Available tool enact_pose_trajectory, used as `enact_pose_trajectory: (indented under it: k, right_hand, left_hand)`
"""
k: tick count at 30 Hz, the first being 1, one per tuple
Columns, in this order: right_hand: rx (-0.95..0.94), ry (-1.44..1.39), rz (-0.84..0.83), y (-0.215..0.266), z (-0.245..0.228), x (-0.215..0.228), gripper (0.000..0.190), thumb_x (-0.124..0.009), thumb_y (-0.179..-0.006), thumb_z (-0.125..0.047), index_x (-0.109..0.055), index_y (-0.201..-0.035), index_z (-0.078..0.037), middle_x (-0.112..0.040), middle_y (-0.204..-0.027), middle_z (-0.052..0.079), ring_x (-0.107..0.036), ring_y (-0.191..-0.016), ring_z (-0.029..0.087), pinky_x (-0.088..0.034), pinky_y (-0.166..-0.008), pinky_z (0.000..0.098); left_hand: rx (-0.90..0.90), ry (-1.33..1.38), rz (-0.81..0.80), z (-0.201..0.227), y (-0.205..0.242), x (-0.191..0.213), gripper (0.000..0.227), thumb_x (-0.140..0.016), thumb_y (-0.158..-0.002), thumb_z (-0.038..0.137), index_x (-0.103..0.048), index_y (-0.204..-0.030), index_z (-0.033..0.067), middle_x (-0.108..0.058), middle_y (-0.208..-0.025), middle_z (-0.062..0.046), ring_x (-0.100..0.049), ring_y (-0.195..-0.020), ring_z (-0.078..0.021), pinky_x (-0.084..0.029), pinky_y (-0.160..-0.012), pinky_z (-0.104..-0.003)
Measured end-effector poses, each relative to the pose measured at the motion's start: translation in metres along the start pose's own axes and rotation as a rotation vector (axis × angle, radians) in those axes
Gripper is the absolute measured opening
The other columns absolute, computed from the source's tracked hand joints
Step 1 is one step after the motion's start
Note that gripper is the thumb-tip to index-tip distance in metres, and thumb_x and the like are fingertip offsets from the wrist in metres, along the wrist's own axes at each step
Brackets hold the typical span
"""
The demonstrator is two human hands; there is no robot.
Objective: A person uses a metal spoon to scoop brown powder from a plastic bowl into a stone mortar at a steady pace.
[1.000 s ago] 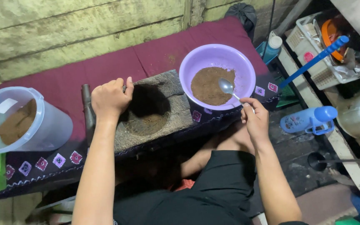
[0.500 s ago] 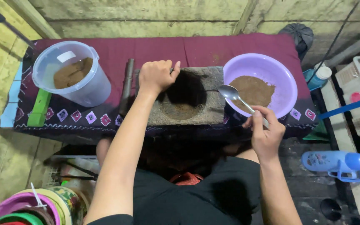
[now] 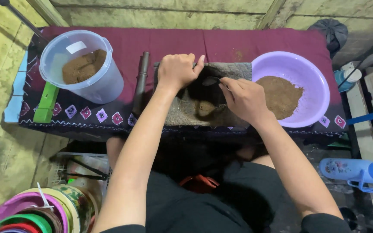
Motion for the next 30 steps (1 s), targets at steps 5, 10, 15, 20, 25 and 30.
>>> enact_pose_trajectory:
  k: [5,10,15,20,25,30]
  right_hand:
    - [0.088,-0.075,-0.108,-0.026,0.009,-0.038,0.012,-0.078,-0.094,-0.010,-0.073,-0.104,-0.007,-0.066,-0.075,0.005,-0.070,-0.072,0.024,-0.054,-0.059,0.0309]
    - [0.075,-0.218,-0.271,-0.051,0.019,-0.059,0.010,-0.078,-0.099,-0.012,-0.079,-0.104,-0.004,-0.070,-0.079,0.004,-0.066,-0.065,0.023,-0.051,-0.055,0.0327]
    - [0.081,-0.349,-0.298,-0.054,0.029,-0.074,0.010,-0.086,-0.097,-0.009,-0.082,-0.102,-0.001,-0.073,-0.083,0.007,-0.063,-0.062,0.021,-0.048,-0.050,0.0322]
    - [0.081,-0.317,-0.427,-0.047,0.030,-0.072,0.006,-0.076,-0.102,-0.009,-0.080,-0.104,-0.006,-0.074,-0.105,0.006,-0.071,-0.082,0.024,-0.055,-0.063,0.0365]
    - [0.181,-0.170,-0.540,-0.040,0.029,-0.077,0.007,-0.072,-0.101,-0.013,-0.076,-0.107,-0.012,-0.072,-0.100,0.001,-0.069,-0.075,0.024,-0.048,-0.049,0.0362]
    - [0.174,-0.336,-0.705,-0.040,0.025,-0.078,0.008,-0.063,-0.093,0.002,-0.062,-0.097,-0.004,-0.064,-0.096,0.010,-0.062,-0.072,0.033,-0.045,-0.051,0.0427]
  left_hand:
    - [0.044,0.124,-0.173,-0.005,-0.011,-0.010,0.063,-0.038,-0.103,0.056,-0.069,-0.074,0.0098,-0.069,-0.062,-0.013,-0.073,-0.064,-0.0376,-0.055,-0.062,-0.049]
    - [0.080,0.148,-0.299,-0.013,-0.023,-0.022,0.065,-0.038,-0.105,0.054,-0.070,-0.070,0.0093,-0.066,-0.058,-0.010,-0.067,-0.055,-0.0339,-0.050,-0.050,-0.044]
    - [0.084,0.188,-0.465,-0.019,-0.035,-0.020,0.067,-0.038,-0.107,0.052,-0.064,-0.062,0.0112,-0.058,-0.050,-0.001,-0.058,-0.042,-0.0239,-0.046,-0.037,-0.035]
    - [0.144,0.203,-0.461,-0.023,-0.038,-0.020,0.068,-0.040,-0.108,0.052,-0.058,-0.055,0.0132,-0.053,-0.046,0.000,-0.056,-0.039,-0.0234,-0.047,-0.039,-0.037]
    - [0.237,0.148,-0.318,-0.027,-0.034,-0.026,0.061,-0.046,-0.104,0.047,-0.064,-0.058,0.0107,-0.057,-0.047,-0.003,-0.060,-0.041,-0.0257,-0.047,-0.040,-0.040]
    - [0.299,0.024,-0.231,-0.026,-0.029,-0.025,0.066,-0.046,-0.100,0.051,-0.054,-0.046,0.0137,-0.048,-0.040,0.000,-0.052,-0.035,-0.0228,-0.040,-0.042,-0.039]
Point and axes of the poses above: each hand's wrist, its own y-axis away from the middle knuckle, its own x-axis out of the back of the hand, z = x × y, the point moved 4 cm from there along -y, towards the middle knuckle
